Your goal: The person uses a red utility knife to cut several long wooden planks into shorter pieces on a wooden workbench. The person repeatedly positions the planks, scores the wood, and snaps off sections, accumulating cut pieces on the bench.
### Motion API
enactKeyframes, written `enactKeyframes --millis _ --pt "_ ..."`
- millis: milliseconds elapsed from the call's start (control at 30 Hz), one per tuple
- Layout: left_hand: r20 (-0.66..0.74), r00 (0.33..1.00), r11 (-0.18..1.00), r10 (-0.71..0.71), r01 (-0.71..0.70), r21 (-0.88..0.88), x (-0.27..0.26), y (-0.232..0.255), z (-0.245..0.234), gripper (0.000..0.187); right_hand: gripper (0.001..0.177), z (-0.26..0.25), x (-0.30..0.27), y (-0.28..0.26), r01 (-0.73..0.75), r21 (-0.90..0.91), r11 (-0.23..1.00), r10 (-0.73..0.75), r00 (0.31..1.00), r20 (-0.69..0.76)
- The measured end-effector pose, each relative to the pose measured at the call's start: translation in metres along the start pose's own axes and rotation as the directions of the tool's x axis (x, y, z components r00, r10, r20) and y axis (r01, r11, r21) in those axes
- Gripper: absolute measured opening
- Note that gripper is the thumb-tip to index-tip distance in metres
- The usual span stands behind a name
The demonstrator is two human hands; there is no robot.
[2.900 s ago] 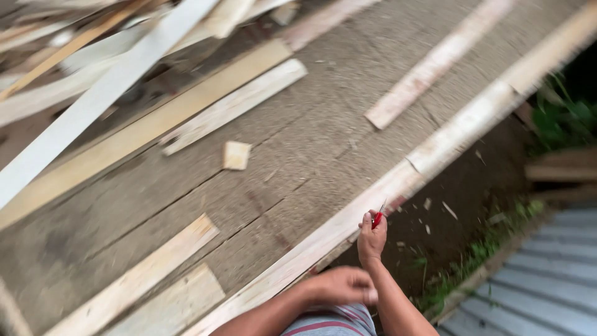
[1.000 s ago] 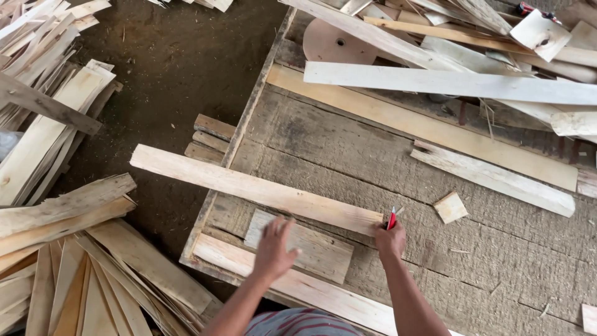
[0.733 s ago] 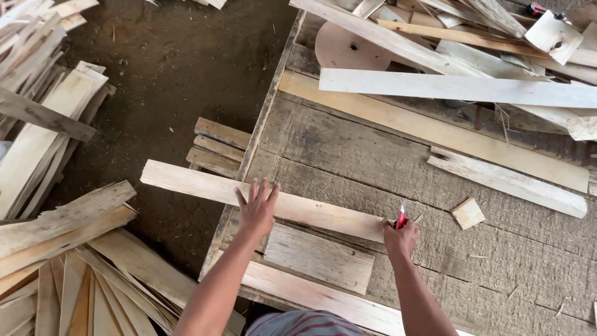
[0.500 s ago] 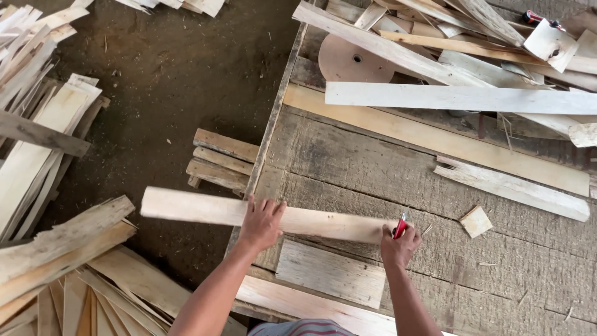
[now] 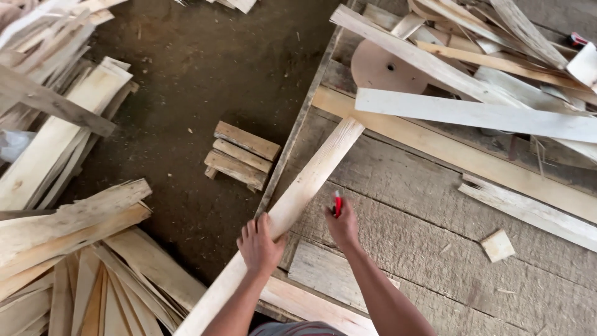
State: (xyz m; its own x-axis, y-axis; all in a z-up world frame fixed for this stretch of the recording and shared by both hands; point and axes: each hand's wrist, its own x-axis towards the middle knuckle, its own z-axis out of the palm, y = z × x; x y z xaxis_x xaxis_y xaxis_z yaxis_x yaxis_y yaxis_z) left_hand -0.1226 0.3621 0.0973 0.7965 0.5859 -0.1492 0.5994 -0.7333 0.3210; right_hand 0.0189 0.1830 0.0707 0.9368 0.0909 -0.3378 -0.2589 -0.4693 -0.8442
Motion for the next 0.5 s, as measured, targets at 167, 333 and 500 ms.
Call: enactKeyframes --millis 167,333,500 --pt "-0.004 0.991 0.991 -0.133 0.133 -0.027 -0.014 -0.006 0.025 0.082 0.032 0.048 -0.012 -0.016 0.006 -0.074 0.997 0.011 0.973 0.232" --pt "-0.044 0.98 0.981 -0.195 0.194 -0.022 -0.013 -0.016 0.051 0.09 0.055 0.066 -0.016 -0.034 0.038 -0.223 0.974 0.04 0.941 0.337" --pt "-0.049 0.979 0.981 -0.196 0.196 -0.012 -0.019 -0.011 0.043 0.09 0.066 0.056 -0.03 -0.062 0.043 -0.27 0.962 0.06 0.93 0.362"
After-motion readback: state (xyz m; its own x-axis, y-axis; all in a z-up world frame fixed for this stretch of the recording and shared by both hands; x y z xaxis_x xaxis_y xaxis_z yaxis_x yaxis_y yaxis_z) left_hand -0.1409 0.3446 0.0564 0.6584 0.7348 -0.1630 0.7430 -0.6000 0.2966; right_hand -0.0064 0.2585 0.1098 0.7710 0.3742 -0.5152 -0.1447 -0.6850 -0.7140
